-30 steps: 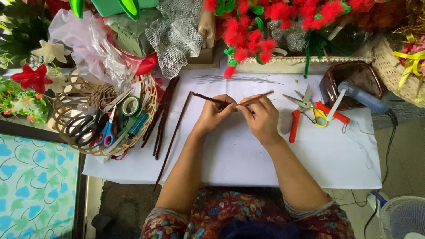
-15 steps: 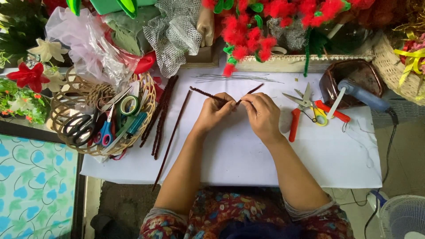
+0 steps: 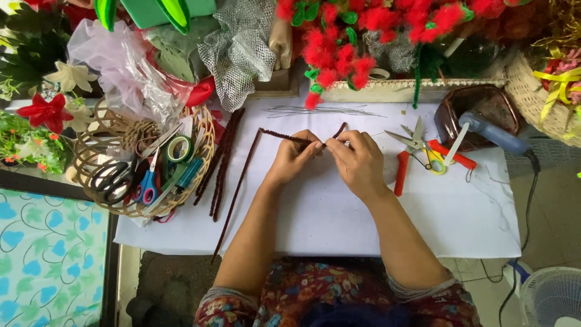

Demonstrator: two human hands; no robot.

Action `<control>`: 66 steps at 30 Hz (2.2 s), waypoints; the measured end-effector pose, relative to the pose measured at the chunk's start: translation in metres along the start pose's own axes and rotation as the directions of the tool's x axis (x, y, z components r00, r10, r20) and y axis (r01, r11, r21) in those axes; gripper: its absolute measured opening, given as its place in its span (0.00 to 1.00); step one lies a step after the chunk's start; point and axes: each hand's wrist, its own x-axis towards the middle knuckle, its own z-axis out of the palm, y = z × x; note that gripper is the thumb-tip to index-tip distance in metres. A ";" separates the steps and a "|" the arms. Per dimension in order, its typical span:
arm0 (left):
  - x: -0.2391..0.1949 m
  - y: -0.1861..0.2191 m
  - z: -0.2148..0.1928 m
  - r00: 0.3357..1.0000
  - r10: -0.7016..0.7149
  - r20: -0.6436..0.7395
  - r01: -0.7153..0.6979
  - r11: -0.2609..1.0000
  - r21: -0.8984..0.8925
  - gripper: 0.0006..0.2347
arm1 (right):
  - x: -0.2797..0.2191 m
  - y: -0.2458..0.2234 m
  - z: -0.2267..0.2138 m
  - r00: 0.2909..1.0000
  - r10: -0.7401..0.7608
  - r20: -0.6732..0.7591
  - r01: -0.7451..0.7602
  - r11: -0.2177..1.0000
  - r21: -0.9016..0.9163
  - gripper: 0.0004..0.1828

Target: Assembling a rectangular frame by bending and joining brown pipe cleaners at a design station.

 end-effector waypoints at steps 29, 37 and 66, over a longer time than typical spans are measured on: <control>-0.031 0.033 0.019 0.995 -0.086 -0.048 0.069 0.956 -0.286 0.05 | 0.019 -0.023 -0.066 0.968 -0.009 0.252 -0.041 0.981 0.191 0.06; -0.045 0.067 0.022 0.999 0.047 -0.014 -0.047 0.998 -0.040 0.03 | 0.005 -0.037 -0.069 0.917 0.274 0.288 -0.378 0.826 0.418 0.10; -0.086 0.071 0.040 0.999 -0.041 -0.021 0.042 0.997 0.064 0.05 | -0.035 -0.064 -0.087 0.951 0.216 0.221 -0.272 0.925 0.266 0.04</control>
